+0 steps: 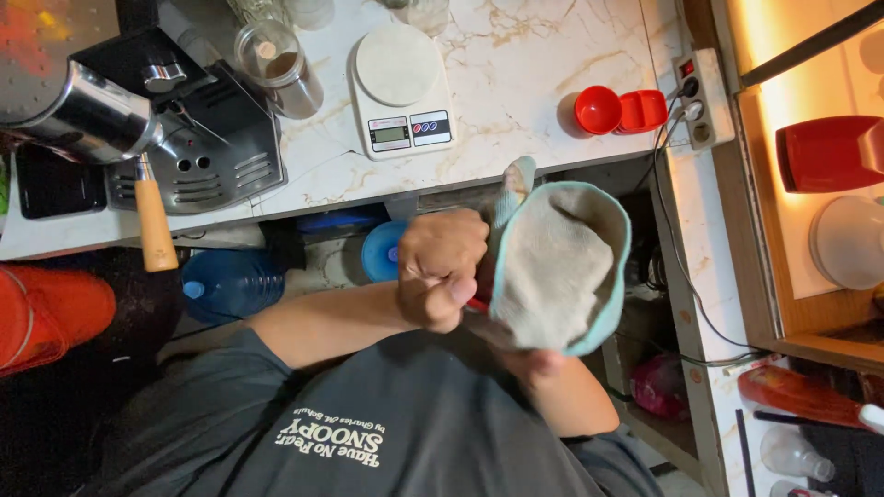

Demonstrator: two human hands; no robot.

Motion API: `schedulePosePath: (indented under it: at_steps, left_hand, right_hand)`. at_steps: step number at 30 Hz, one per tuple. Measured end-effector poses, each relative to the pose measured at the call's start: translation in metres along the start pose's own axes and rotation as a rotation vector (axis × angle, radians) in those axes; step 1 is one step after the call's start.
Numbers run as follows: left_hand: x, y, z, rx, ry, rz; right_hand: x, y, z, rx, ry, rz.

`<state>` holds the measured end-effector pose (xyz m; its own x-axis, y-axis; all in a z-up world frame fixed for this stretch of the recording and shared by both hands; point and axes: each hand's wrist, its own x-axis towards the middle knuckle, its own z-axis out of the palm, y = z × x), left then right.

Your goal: Cleaning and wiping small red plastic bowls with a cloth at a kitchen counter.

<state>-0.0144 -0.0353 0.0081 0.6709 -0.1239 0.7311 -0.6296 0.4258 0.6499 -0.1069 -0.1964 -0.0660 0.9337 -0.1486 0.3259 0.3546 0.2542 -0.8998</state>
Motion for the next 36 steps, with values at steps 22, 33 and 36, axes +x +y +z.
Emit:
schedulePosePath:
  at_steps: [22, 33, 36]
  left_hand:
    - [0.018, 0.076, -0.011, -0.304, -0.398, 0.307]
    - [-0.04, -0.001, -0.02, -0.06, -0.059, -0.26]
    - [-0.042, -0.02, -0.017, 0.327, -0.275, -0.168]
  right_hand:
    - [-0.075, -0.038, 0.085, 0.73, 0.271, -0.213]
    - [0.003, 0.007, 0.043, 0.009, 0.344, -0.159]
    - [0.01, -0.007, 0.056, -0.589, 0.283, -0.342]
